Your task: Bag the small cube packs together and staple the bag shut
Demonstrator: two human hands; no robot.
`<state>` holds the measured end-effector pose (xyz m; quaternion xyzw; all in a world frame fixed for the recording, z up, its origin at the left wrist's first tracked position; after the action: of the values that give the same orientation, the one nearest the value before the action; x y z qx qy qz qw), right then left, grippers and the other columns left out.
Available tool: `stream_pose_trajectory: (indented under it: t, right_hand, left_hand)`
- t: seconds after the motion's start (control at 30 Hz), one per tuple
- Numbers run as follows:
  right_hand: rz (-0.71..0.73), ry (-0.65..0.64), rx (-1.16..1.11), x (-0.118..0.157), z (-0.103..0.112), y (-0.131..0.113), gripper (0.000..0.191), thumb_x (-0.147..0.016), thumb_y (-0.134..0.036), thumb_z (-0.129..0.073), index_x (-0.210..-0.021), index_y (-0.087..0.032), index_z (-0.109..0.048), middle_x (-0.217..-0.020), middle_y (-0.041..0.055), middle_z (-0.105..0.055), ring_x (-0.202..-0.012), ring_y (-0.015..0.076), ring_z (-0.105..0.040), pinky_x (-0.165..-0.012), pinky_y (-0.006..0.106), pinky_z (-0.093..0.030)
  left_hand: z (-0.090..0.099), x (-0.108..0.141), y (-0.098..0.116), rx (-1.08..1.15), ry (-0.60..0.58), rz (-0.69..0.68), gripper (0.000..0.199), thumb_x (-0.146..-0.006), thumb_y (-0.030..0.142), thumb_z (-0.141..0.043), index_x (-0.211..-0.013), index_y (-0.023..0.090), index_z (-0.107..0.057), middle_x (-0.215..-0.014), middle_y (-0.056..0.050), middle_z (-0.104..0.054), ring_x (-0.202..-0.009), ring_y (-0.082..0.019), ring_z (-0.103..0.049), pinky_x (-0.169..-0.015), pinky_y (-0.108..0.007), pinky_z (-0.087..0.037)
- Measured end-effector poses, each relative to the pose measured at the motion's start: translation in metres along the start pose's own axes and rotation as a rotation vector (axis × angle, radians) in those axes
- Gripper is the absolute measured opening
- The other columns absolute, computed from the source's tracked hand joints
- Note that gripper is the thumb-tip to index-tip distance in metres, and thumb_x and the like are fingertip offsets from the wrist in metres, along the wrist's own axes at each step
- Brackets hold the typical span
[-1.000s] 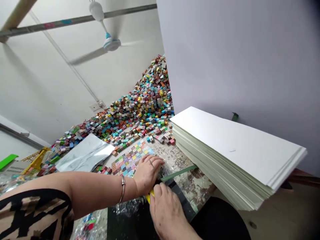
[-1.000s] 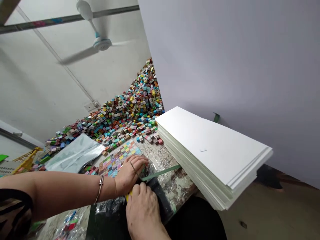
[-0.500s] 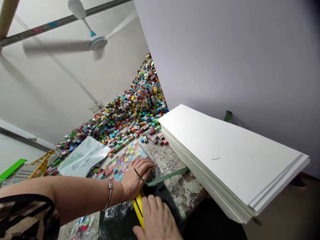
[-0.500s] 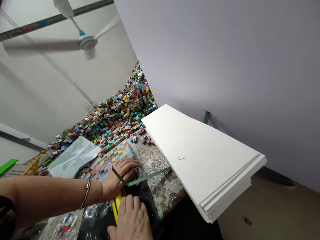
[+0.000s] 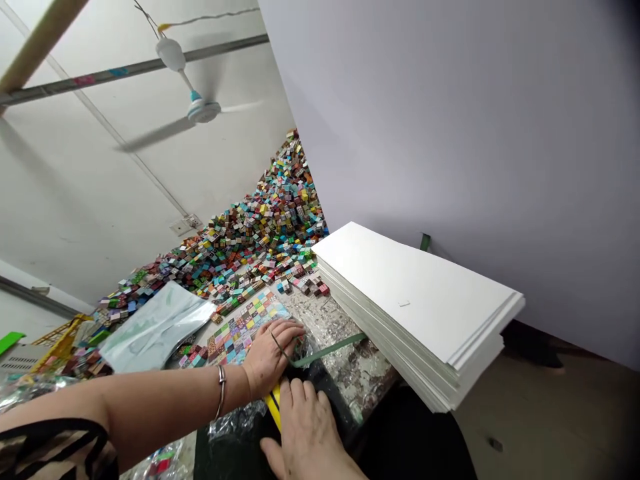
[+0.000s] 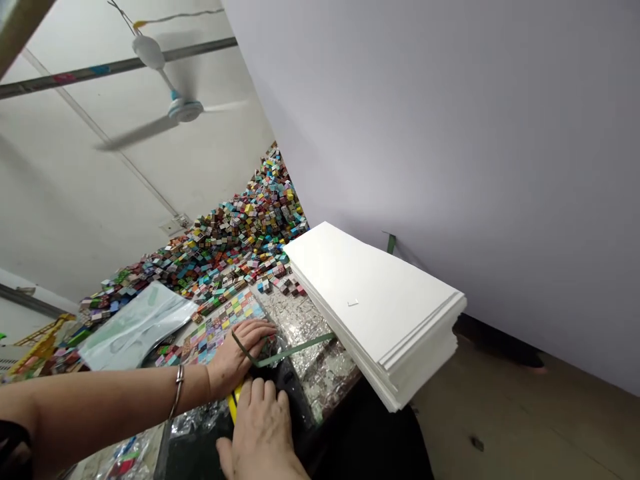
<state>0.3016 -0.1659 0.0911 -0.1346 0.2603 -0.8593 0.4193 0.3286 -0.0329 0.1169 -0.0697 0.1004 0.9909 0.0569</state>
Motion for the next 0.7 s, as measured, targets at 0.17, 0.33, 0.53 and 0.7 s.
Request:
stream_pose_trajectory:
  t: [0.17, 0.33, 0.53, 0.7]
  right_hand:
    - [-0.061, 0.06, 0.142, -0.007, 0.004, -0.012, 0.035, -0.07, -0.016, -0.062, -0.104, -0.013, -0.058, -0.094, 0.0124, -0.059, -0.084, 0.0294, -0.057, -0.067, 0.046, -0.051]
    - [-0.124, 0.035, 0.193, -0.011, -0.005, -0.014, 0.041, -0.067, -0.007, -0.059, -0.107, -0.013, -0.057, -0.098, 0.015, -0.06, -0.087, 0.0295, -0.059, -0.064, 0.043, -0.053]
    - [-0.203, 0.094, 0.21, -0.021, -0.02, -0.011, 0.04, -0.062, -0.001, -0.059, -0.1, -0.016, -0.06, -0.098, 0.0134, -0.062, -0.084, 0.0285, -0.061, -0.062, 0.041, -0.053]
    - [-0.22, -0.123, 0.081, -0.031, -0.002, -0.01, 0.044, -0.062, -0.009, -0.068, -0.104, -0.016, -0.06, -0.104, 0.0146, -0.062, -0.089, 0.0291, -0.062, -0.065, 0.04, -0.054]
  left_hand:
    - [-0.005, 0.002, -0.004, -0.12, 0.045, -0.007, 0.03, -0.091, 0.019, -0.034, -0.112, 0.023, -0.056, -0.119, -0.005, -0.058, -0.117, -0.02, -0.046, -0.103, -0.049, -0.027]
    - [-0.004, -0.004, -0.001, -0.15, -0.005, -0.222, 0.032, -0.089, 0.017, -0.039, -0.118, 0.026, -0.051, -0.123, -0.004, -0.056, -0.121, -0.019, -0.043, -0.107, -0.048, -0.021]
    - [-0.008, -0.011, -0.003, 0.029, -0.03, -0.391, 0.031, -0.087, 0.017, -0.039, -0.115, 0.023, -0.051, -0.118, -0.005, -0.058, -0.116, -0.017, -0.046, -0.099, -0.036, -0.037]
    - [-0.011, -0.013, -0.007, 0.119, -0.04, -0.329, 0.029, -0.088, 0.017, -0.036, -0.112, 0.023, -0.052, -0.114, -0.005, -0.06, -0.112, -0.018, -0.049, -0.097, -0.036, -0.038]
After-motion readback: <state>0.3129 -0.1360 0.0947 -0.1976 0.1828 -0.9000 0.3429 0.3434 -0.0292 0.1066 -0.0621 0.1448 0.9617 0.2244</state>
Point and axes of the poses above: each hand's wrist, its own x-axis away from the middle knuckle, its own z-axis out of the back of the hand, y = z × x, the point moved 1 cm from there along -x, towards the middle knuckle
